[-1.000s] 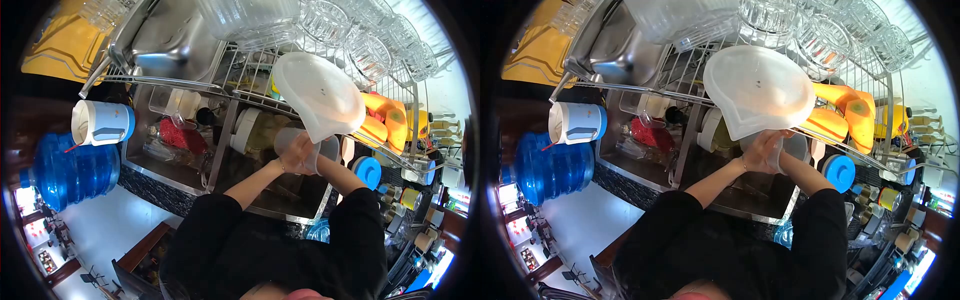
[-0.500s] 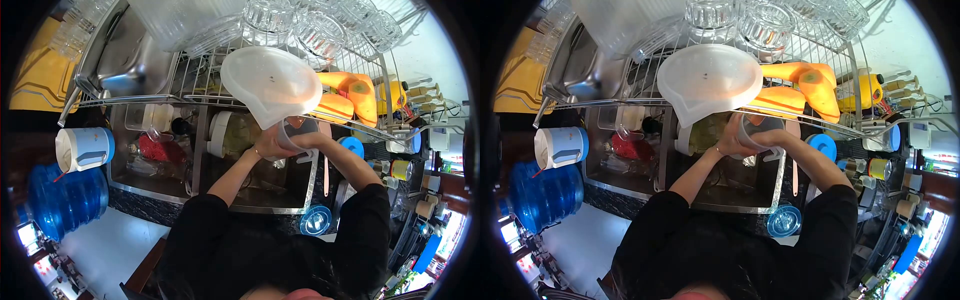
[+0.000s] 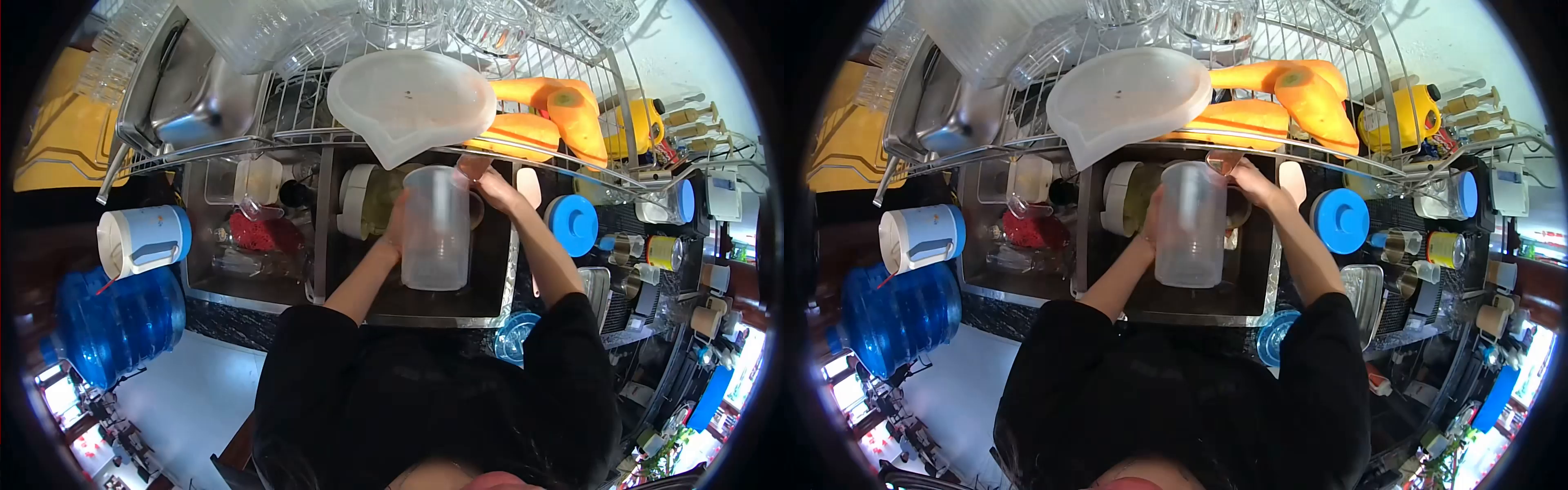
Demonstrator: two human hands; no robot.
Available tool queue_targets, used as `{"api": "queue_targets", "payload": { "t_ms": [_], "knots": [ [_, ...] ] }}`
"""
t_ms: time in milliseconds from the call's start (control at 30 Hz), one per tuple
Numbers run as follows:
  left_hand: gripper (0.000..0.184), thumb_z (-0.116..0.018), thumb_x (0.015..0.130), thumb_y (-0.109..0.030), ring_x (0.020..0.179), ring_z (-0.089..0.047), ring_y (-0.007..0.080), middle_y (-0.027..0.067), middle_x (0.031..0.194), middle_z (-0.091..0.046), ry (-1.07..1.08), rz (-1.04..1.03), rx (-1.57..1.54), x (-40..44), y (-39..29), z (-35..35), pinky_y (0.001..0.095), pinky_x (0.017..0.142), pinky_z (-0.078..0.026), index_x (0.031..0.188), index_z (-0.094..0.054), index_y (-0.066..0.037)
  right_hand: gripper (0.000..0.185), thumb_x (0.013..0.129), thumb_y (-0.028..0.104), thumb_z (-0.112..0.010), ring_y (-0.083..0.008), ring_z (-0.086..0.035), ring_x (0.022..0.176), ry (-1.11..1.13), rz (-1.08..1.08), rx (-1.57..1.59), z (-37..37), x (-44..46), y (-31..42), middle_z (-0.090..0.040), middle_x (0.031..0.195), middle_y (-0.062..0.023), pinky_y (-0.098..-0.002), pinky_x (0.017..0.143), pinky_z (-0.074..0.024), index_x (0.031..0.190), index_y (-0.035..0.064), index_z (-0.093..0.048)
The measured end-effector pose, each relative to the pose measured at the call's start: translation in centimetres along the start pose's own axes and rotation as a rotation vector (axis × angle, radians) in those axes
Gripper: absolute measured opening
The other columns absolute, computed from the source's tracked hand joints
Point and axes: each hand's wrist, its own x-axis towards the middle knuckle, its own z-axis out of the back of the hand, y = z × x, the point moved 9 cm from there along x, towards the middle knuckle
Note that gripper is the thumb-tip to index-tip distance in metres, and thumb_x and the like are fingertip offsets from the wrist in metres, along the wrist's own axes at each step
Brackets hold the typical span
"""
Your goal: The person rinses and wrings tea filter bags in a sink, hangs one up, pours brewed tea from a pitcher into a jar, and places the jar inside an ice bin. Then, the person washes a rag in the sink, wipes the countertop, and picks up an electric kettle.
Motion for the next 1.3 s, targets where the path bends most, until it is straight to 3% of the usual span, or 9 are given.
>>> {"api": "queue_targets", "payload": {
  "t_ms": [200, 367, 500, 600, 700, 833, 1033, 1167, 1300],
  "knots": [
    [0.054, -0.056, 0.081, -0.037, 0.096, -0.055, 0.0236, 0.0112, 0.112, -0.055, 0.003, -0.182, -0.227, -0.2, 3.0, 5.9, 0.0389, 0.088, -0.044, 0.123, -0.043, -0.005, 0.024, 0.084, 0.024, -0.057, -0.0131, -0.054, 0.079, 0.025, -0.116, -0.128, -3.1, 1.7, -1.1, -0.06, 0.097, -0.0047, -0.025, 0.07, -0.044, 0.099, 0.0051, -0.059],
    [0.057, -0.047, 0.086, -0.042, 0.112, -0.047, 0.0289, 0.0135, 0.125, -0.046, 0.324, -0.059, -0.426, -1.7, 3.2, 0.2, 0.0423, 0.099, -0.035, 0.128, -0.038, -0.004, 0.025, 0.081, 0.026, -0.059, -0.0123, -0.051, 0.079, 0.278, -0.268, 0.367, -4.6, 0.1, -3.4, -0.057, 0.09, -0.0055, -0.024, 0.07, -0.0404, 0.094, 0.0051, -0.058],
    [0.062, -0.044, 0.085, -0.05, 0.114, -0.046, 0.0273, 0.0124, 0.121, -0.05, 0.009, -0.166, -0.165, -1.6, -0.1, 6.7, 0.0417, 0.095, -0.038, 0.126, -0.041, -0.004, 0.016, 0.081, 0.023, -0.061, -0.0103, -0.05, 0.071, -0.281, 0.026, 0.276, 2.2, -0.5, -2.1, -0.058, 0.077, -0.0028, -0.0245, 0.064, -0.0396, 0.077, 0.0071, -0.06],
    [0.064, -0.043, 0.084, -0.054, 0.115, -0.045, 0.0266, 0.0119, 0.119, -0.053, -0.148, -0.196, -0.019, -1.5, -3.5, 7.7, 0.0414, 0.092, -0.04, 0.125, -0.043, -0.005, 0.018, 0.08, 0.024, -0.063, -0.0103, -0.05, 0.068, -0.196, 0.085, -0.175, 2.1, -2.3, 0.2, -0.058, 0.071, 0.0009, -0.0265, 0.061, -0.0397, 0.072, 0.0077, -0.06],
    [0.067, -0.042, 0.079, -0.064, 0.093, -0.052, 0.021, 0.0094, 0.107, -0.058, -0.39, 0.079, 0.655, -0.3, -5.3, 6.4, 0.0329, 0.077, -0.042, 0.111, -0.055, -0.007, 0.021, 0.079, 0.025, -0.064, -0.0103, -0.051, 0.065, -0.088, 0.132, -0.636, 0.1, -4.6, 2.8, -0.058, 0.066, 0.0046, -0.0284, 0.057, -0.0399, 0.068, 0.0083, -0.059],
    [0.055, -0.049, 0.079, -0.056, 0.068, -0.051, 0.0153, 0.0072, 0.093, -0.06, -0.484, 0.204, 0.995, 3.9, -6.6, 2.8, 0.0257, 0.058, -0.039, 0.101, -0.059, -0.006, 0.021, 0.075, 0.023, -0.067, -0.0126, -0.05, 0.063, -0.078, 0.651, -1.242, -6.1, -8.7, 9.2, -0.055, 0.056, 0.0063, -0.0285, 0.057, -0.0395, 0.062, 0.0079, -0.059],
    [0.04, -0.051, 0.079, -0.041, 0.067, -0.052, 0.0135, 0.0081, 0.085, -0.06, -0.175, -0.011, 1.727, 6.4, -7.8, -5.5, 0.0245, 0.053, -0.039, 0.091, -0.062, -0.005, 0.018, 0.071, 0.023, -0.068, -0.0171, -0.051, 0.067, -0.024, 0.714, -1.229, -4.6, -10.9, 10.2, -0.058, 0.066, 0.0011, -0.0293, 0.064, -0.0409, 0.071, 0.0065, -0.061],
    [0.032, -0.051, 0.077, -0.031, 0.066, -0.054, 0.0139, 0.0093, 0.081, -0.06, -0.309, 0.239, 1.713, 5.0, -7.7, -3.3, 0.0254, 0.054, -0.04, 0.085, -0.063, -0.002, 0.022, 0.072, 0.019, -0.068, -0.0256, -0.053, 0.079, -0.4, 0.788, -0.809, -2.6, -12.0, 13.9, -0.06, 0.086, -0.008, -0.0326, 0.077, -0.0402, 0.086, 0.0039, -0.061],
    [0.03, -0.048, 0.077, -0.02, 0.071, -0.058, 0.0167, 0.0139, 0.087, -0.062, -0.504, 0.102, 2.042, -1.1, -8.0, -4.1, 0.025, 0.066, -0.044, 0.093, -0.063, 0.0, 0.029, 0.078, 0.02, -0.061, -0.035, -0.051, 0.095, -0.718, 0.968, -1.076, -2.3, -11.2, 17.5, -0.057, 0.105, -0.0143, -0.0395, 0.084, -0.0391, 0.102, 0.0044, -0.057]
  ]
}}
